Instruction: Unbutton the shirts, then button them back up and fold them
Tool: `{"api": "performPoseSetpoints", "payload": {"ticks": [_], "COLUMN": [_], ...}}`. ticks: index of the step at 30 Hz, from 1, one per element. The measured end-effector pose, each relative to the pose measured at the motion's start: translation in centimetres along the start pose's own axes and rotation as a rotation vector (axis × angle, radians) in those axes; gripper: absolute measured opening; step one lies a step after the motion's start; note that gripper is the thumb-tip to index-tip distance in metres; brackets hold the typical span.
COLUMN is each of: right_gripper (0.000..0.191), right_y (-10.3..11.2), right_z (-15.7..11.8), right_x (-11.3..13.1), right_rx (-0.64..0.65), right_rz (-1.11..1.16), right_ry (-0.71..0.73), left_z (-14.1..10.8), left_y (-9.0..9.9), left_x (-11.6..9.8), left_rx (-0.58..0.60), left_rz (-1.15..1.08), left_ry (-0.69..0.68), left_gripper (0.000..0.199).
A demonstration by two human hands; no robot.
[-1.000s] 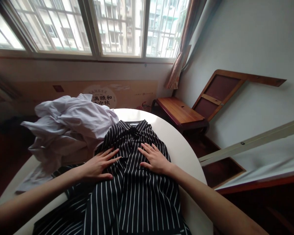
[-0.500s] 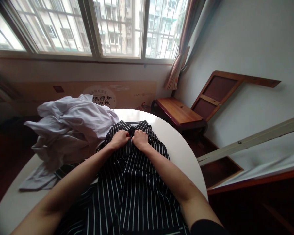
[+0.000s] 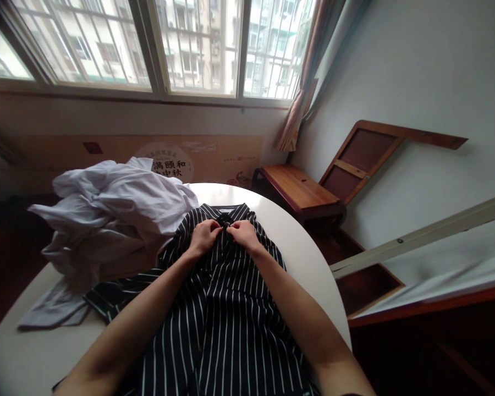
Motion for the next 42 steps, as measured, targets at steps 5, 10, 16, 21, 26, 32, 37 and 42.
{"api": "performPoseSetpoints", "payload": {"ticks": [5, 10, 16, 21, 26, 32, 37, 42], "right_gripper": [0.004, 0.004, 0.007, 0.017, 0.024, 0.023, 0.019, 0.021], "right_y": [-0.4, -0.4, -0.4, -1.1, -1.5, -1.7, -1.6, -1.7], "right_z": [-0.1, -0.3, -0.4, -0.3, -0.1, -0.5, -1.1, -1.2], "right_x": [-0.5, -0.1, 0.1, -0.3, -1.1, -1.0, -0.7, -0.7], "right_rx": [-0.018, -0.030, -0.062, -0.119, -0.180, -0.162, -0.162, -0.152], "right_rz": [0.488, 0.556, 0.519, 0.319, 0.226, 0.471, 0.591, 0.655], "right_ry": [-0.189, -0.160, -0.115, -0.021, 0.045, -0.056, -0.142, -0.165], "left_z": [0.5, 0.8, 0.2, -0.5, 0.4, 0.5, 0.2, 0.3], "left_y": [0.2, 0.1, 2.6, 1.4, 0.6, -1.1, -1.8, -1.7], "left_x": [0.0, -0.1, -1.4, -2.1, 0.0, 2.1, 2.6, 2.8], "left_rx": [-0.003, 0.052, -0.080, 0.002, 0.068, 0.164, 0.172, 0.156], "left_rz": [-0.090, -0.114, 0.234, 0.307, -0.033, -0.403, -0.554, -0.504], "left_ry": [0.008, 0.038, -0.098, -0.167, 0.065, 0.313, 0.399, 0.383], "left_gripper": [0.015, 0.017, 0.023, 0.025, 0.019, 0.015, 0.011, 0.013]}}
Point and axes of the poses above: each hand's wrist, its own z-axis towards the middle knuckle, its own y-axis out of the back of the hand, x = y × z, the point moved 8 cm from there along z, towards the middle knuckle, and after that the axes turned 9 degrees about -x, right-handed, at the moved point
